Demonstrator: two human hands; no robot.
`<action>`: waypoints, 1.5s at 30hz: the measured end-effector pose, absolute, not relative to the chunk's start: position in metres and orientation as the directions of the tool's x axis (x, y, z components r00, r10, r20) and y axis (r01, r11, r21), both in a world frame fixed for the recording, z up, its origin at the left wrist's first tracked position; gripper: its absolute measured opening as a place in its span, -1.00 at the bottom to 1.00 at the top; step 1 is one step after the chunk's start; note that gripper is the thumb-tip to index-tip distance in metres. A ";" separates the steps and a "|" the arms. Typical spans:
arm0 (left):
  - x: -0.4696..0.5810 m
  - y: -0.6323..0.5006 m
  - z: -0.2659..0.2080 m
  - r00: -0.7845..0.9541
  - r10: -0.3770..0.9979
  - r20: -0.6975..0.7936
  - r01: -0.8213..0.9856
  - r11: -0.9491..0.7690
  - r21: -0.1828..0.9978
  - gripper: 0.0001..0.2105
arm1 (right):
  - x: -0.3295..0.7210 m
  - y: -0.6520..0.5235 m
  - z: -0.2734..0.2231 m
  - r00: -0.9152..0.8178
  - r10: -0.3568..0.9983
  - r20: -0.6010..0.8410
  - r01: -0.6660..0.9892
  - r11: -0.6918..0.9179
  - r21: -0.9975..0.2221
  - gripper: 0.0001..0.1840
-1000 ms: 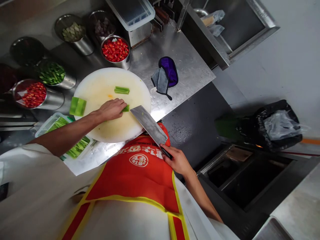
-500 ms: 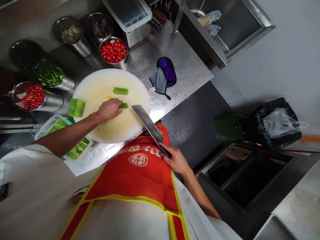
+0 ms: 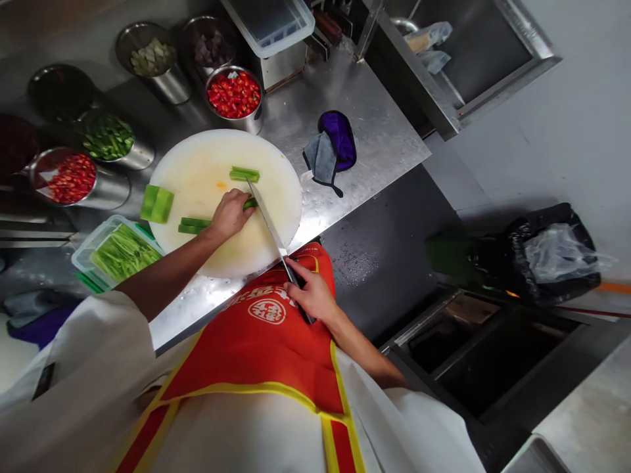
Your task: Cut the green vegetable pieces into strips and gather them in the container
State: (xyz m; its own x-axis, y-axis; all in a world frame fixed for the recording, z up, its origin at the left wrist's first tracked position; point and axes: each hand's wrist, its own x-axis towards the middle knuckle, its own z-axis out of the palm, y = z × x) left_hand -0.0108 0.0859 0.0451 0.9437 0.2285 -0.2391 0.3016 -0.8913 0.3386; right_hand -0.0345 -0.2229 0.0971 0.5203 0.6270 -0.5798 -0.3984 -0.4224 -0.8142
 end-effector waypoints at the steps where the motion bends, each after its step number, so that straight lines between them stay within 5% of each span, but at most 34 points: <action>1: -0.012 0.086 0.045 0.941 0.237 -0.240 0.311 -0.884 0.348 -0.72 | -0.035 -0.223 0.097 0.530 0.625 -0.573 -0.375 -0.432 -0.820 -0.27; 8: -0.018 0.093 0.041 0.951 0.195 -0.240 0.274 -0.892 0.359 -0.76 | -0.041 -0.227 0.100 0.545 0.626 -0.558 -0.302 -0.474 -0.827 -0.28; 19: -0.003 0.122 0.045 0.960 0.077 -0.268 0.166 -0.930 0.327 -0.65 | -0.038 -0.237 0.110 0.504 0.563 -0.656 -0.599 -0.320 -0.734 -0.12; 32: -0.011 0.097 0.049 0.928 0.340 -0.152 0.372 -0.845 0.384 -0.59 | -0.007 -0.246 0.100 0.544 0.530 -0.651 -0.577 -0.327 -0.749 -0.13; 38: -0.085 0.117 0.072 0.646 0.692 -0.323 0.760 -0.626 0.178 -0.38 | 0.023 -0.251 0.095 0.503 0.577 -0.643 -0.545 -0.365 -0.755 -0.18; 41: -0.105 0.115 0.071 0.591 0.741 -0.319 0.800 -0.587 0.122 -0.41 | 0.040 -0.253 0.093 0.450 0.582 -0.678 -0.471 -0.490 -0.734 -0.27; 45: -0.092 0.091 0.065 0.655 0.715 -0.246 0.754 -0.642 0.141 -0.55 | 0.056 -0.256 0.100 0.549 0.600 -0.582 -0.049 -0.672 -0.739 -0.56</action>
